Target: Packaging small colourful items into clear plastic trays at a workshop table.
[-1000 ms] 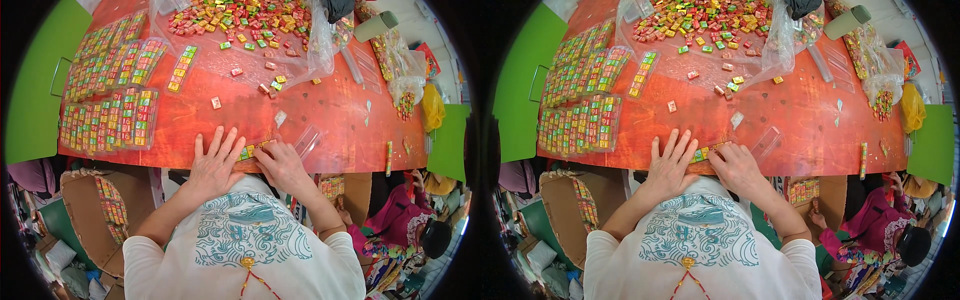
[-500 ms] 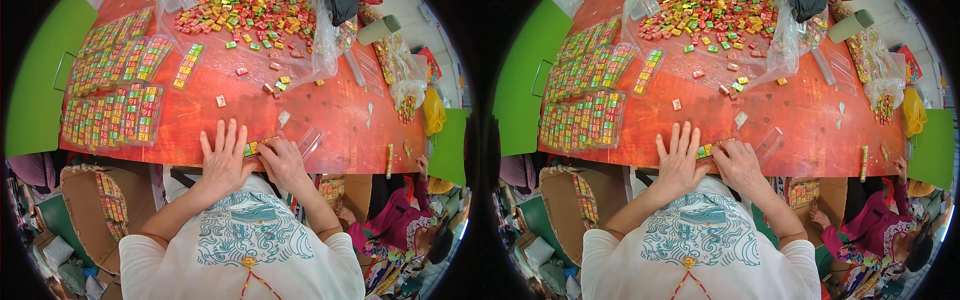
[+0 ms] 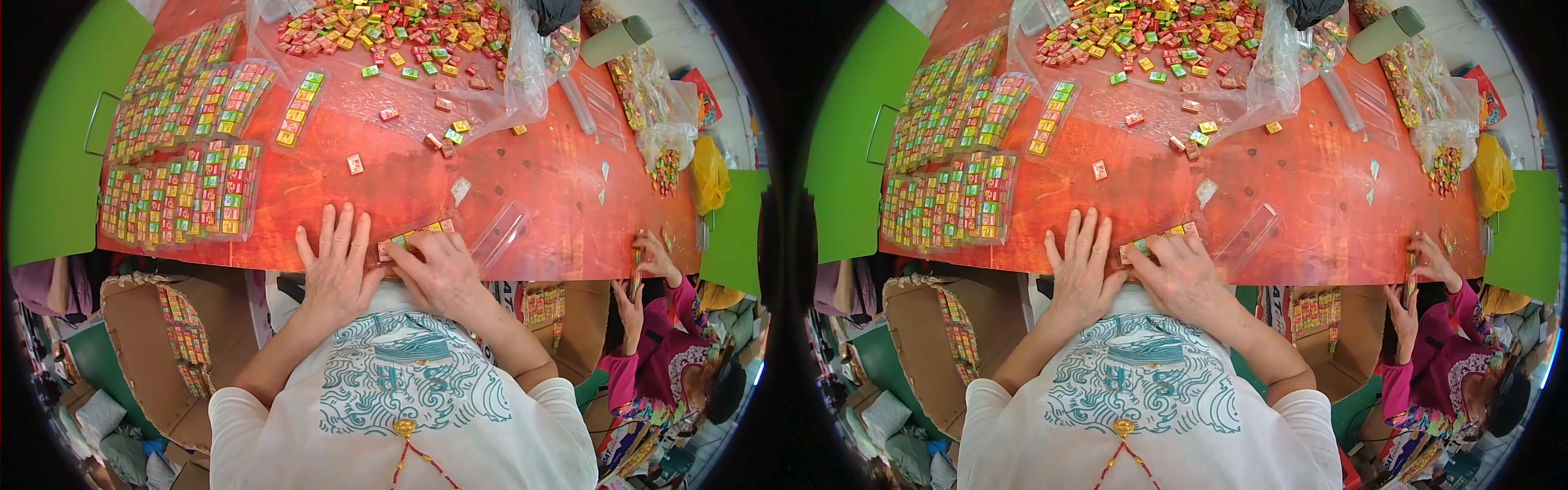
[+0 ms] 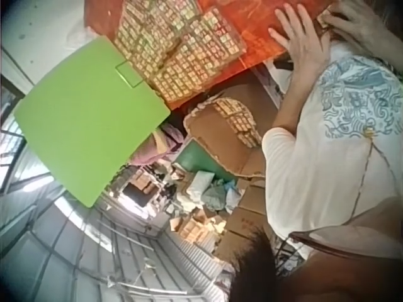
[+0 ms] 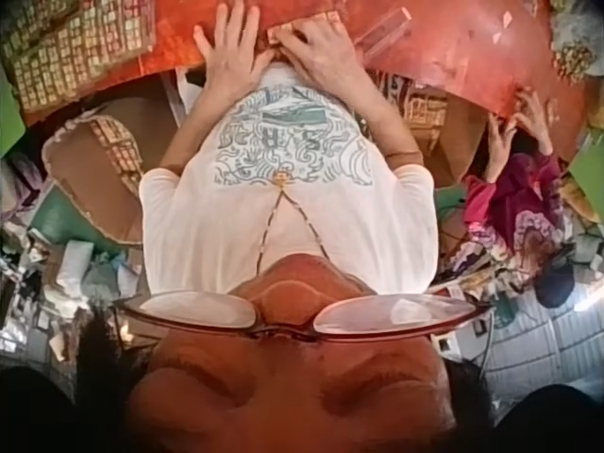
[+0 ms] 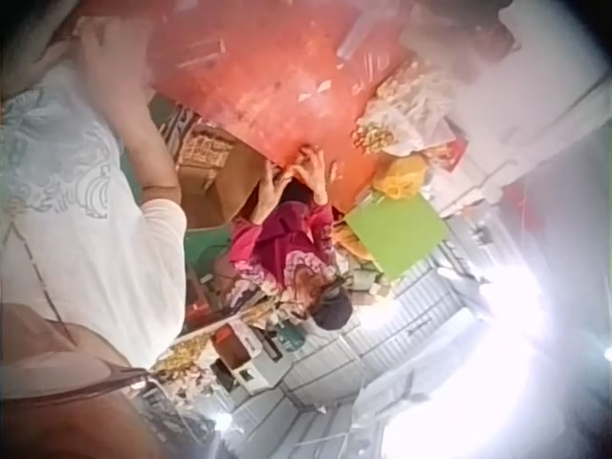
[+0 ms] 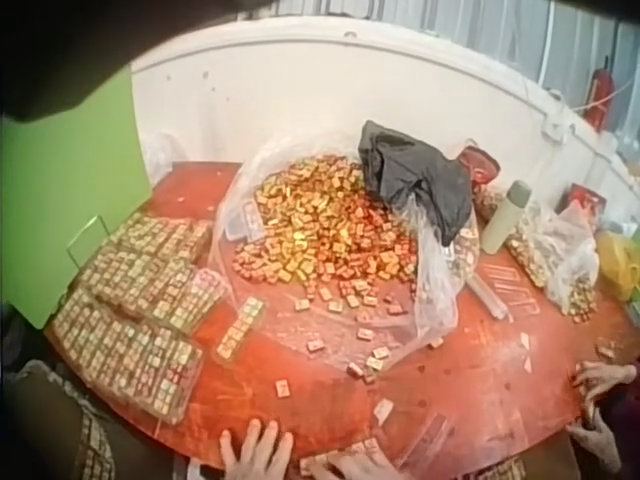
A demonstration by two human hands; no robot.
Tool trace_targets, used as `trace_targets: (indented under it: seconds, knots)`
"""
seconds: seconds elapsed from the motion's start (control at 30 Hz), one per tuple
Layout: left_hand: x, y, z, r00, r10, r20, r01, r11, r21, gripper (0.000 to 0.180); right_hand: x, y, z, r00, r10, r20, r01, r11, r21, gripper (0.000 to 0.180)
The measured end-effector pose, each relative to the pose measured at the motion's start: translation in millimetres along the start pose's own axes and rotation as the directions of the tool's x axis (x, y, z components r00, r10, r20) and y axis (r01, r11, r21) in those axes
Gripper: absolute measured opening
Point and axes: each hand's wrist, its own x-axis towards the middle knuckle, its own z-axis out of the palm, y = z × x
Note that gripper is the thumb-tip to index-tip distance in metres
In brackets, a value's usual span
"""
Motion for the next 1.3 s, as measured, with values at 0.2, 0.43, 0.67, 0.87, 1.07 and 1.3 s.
trace_targets:
  seconds: [0.2,0.43,0.67,0.87,1.07,1.3]
  knots:
    - [1.2,-1.7,4.8,0.999,0.047,-0.014,-0.046,0.996,0.076,0.077,3.5,-3.3,8.5,0.995,-0.018,0.1,0.02,1.0,-0.023,0.042]
    - [0.4,-0.6,3.2,0.999,0.031,-0.027,-0.03,0.999,0.041,0.072,4.2,-2.0,5.9,0.992,-0.038,0.121,0.043,0.998,-0.04,0.043]
    - [1.2,-2.3,3.7,0.997,0.061,-0.043,-0.058,0.997,0.059,0.07,3.1,-3.0,8.8,0.99,-0.103,0.094,0.096,0.993,0.069,0.041]
    - [-0.1,-1.3,3.5,0.998,0.044,-0.05,-0.043,0.999,0.03,0.072,-3.4,1.9,6.4,1.0,-0.011,0.02,0.01,1.0,0.019,0.039]
    - [1.7,0.6,1.9,0.998,0.04,-0.049,-0.038,0.999,0.033,0.072,-5.3,6.2,3.9,1.0,-0.014,0.027,0.017,0.995,-0.099,0.034]
    - [-3.8,-2.4,6.7,0.971,0.196,-0.138,-0.179,0.976,0.126,0.069,-8.4,6.1,7.4,1.0,0.025,-0.001,-0.025,0.998,-0.055,0.034]
